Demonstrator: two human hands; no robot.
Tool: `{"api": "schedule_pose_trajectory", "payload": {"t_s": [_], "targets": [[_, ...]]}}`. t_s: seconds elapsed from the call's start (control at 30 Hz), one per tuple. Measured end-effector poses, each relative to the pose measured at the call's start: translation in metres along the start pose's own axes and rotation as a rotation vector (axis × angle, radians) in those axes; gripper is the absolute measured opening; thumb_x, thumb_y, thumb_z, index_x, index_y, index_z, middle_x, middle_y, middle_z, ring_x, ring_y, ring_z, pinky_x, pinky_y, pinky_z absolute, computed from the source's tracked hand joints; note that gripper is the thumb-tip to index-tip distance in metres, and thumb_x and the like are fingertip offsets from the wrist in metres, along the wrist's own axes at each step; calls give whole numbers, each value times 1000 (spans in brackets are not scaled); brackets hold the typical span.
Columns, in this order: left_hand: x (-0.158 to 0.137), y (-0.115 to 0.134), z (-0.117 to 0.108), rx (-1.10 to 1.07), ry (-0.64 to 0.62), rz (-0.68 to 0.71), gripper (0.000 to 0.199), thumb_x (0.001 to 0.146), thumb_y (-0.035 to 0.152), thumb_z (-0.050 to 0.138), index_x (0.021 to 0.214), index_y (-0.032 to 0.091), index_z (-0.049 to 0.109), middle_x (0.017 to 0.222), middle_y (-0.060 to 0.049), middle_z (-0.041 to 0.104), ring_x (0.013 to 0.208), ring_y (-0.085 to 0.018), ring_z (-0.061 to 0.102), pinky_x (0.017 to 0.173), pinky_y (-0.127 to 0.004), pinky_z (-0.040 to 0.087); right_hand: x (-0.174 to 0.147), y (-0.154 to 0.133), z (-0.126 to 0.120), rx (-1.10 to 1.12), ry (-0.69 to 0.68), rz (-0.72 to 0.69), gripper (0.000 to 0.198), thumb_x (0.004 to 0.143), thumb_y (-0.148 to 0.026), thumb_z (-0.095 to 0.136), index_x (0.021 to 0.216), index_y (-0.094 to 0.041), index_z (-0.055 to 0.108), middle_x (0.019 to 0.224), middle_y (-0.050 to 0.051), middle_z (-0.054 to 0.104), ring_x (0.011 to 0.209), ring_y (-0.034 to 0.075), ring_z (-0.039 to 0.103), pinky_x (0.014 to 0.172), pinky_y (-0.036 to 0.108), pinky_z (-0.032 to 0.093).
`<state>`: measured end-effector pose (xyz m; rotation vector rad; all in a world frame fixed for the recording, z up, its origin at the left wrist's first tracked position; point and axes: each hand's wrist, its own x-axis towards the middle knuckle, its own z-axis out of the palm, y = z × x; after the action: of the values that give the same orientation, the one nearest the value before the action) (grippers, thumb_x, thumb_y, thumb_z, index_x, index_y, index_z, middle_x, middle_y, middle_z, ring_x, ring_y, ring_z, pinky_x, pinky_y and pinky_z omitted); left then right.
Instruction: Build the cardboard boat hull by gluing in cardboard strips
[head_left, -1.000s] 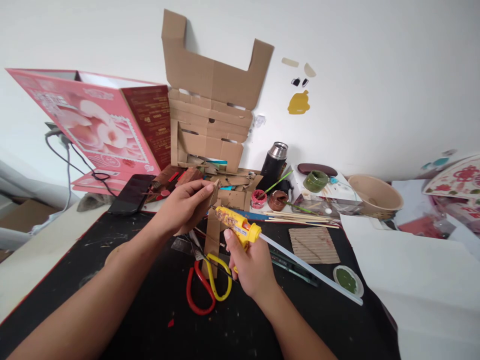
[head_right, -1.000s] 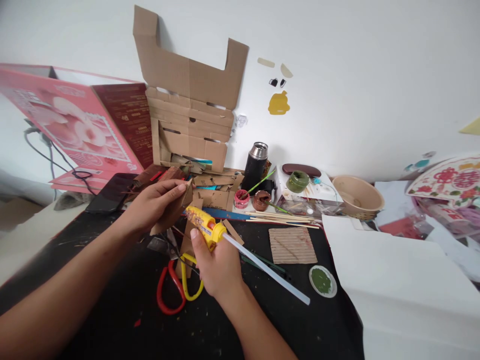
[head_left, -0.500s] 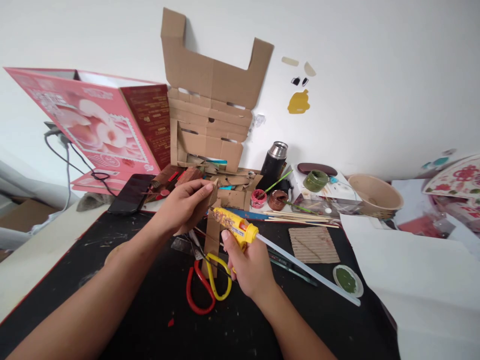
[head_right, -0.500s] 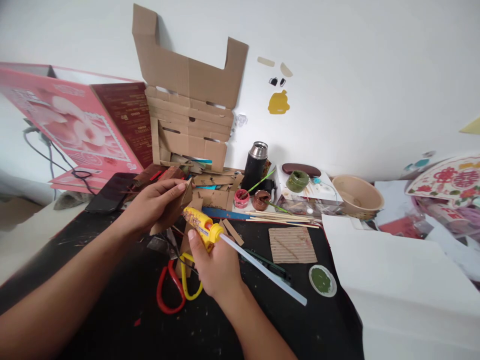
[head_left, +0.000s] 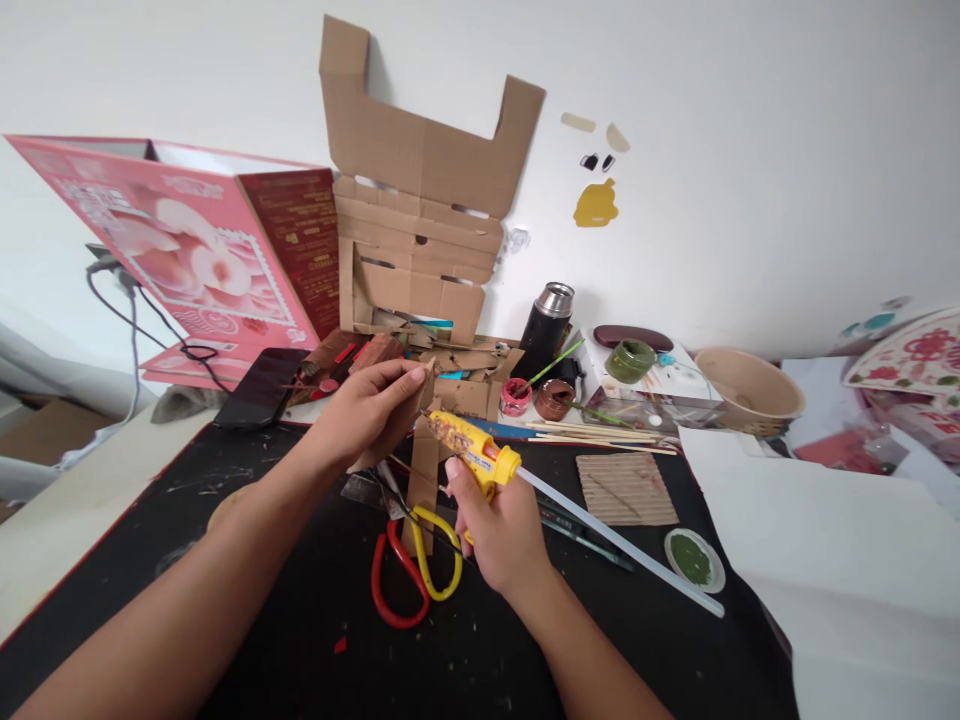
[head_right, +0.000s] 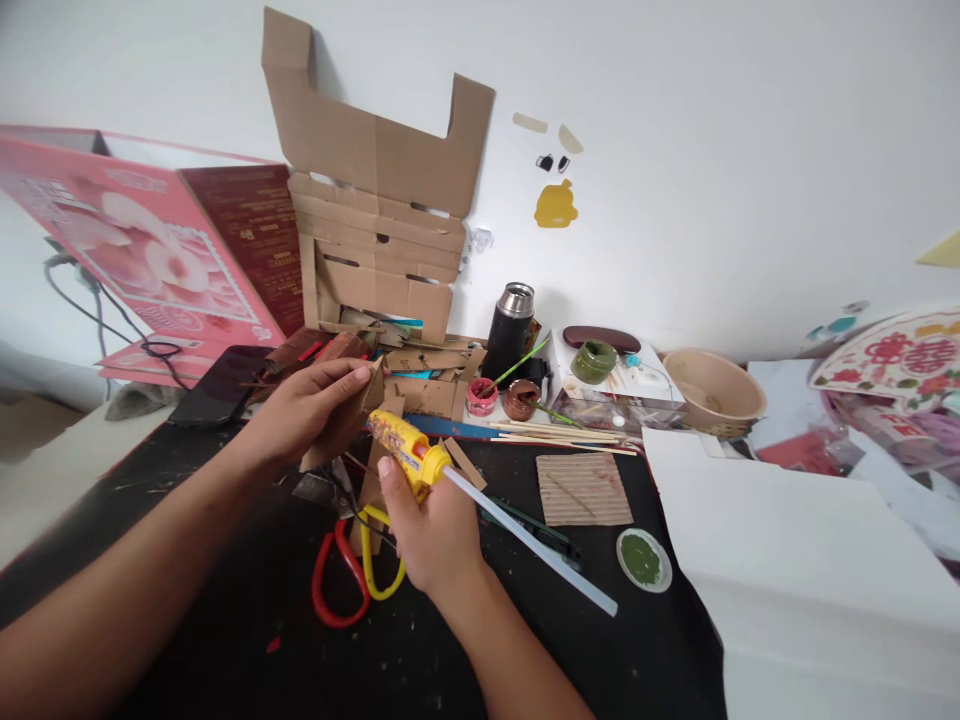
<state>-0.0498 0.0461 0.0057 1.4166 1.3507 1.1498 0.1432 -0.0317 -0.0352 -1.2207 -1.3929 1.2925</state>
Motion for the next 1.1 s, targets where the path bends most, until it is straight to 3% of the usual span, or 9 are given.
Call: {"api": "schedule_pose_trajectory", "payload": {"t_s": [0.3,0.6,1.1], "targets": [[-1,0,1,-53,-14,-41,46,83,65,78,95,20,78,66,2,61,57,-14,50,52,-23,40,0,0,1,28,-38,-20,50,100,-70,56,82,-24,57,48,-7,47,38,12,48,38,21,35],[2,-3,0,-65,-29,-48,52,78,72,80,93,23,81,82,-5,74,77,-22,65,65,-28,51,1,-2,1,72,-19,-28,47,99,-66,59,82,-22,58,47,-8,46,37,10,46,37,19,33],[1,-8,2,-80,-89,-99,55,78,75,80,99,25,84,91,-5,79,82,-22,67,71,-27,51,3,-2,0,146,33,1,50,97,-69,62,84,-20,61,47,-8,47,35,9,46,35,17,34]]}}
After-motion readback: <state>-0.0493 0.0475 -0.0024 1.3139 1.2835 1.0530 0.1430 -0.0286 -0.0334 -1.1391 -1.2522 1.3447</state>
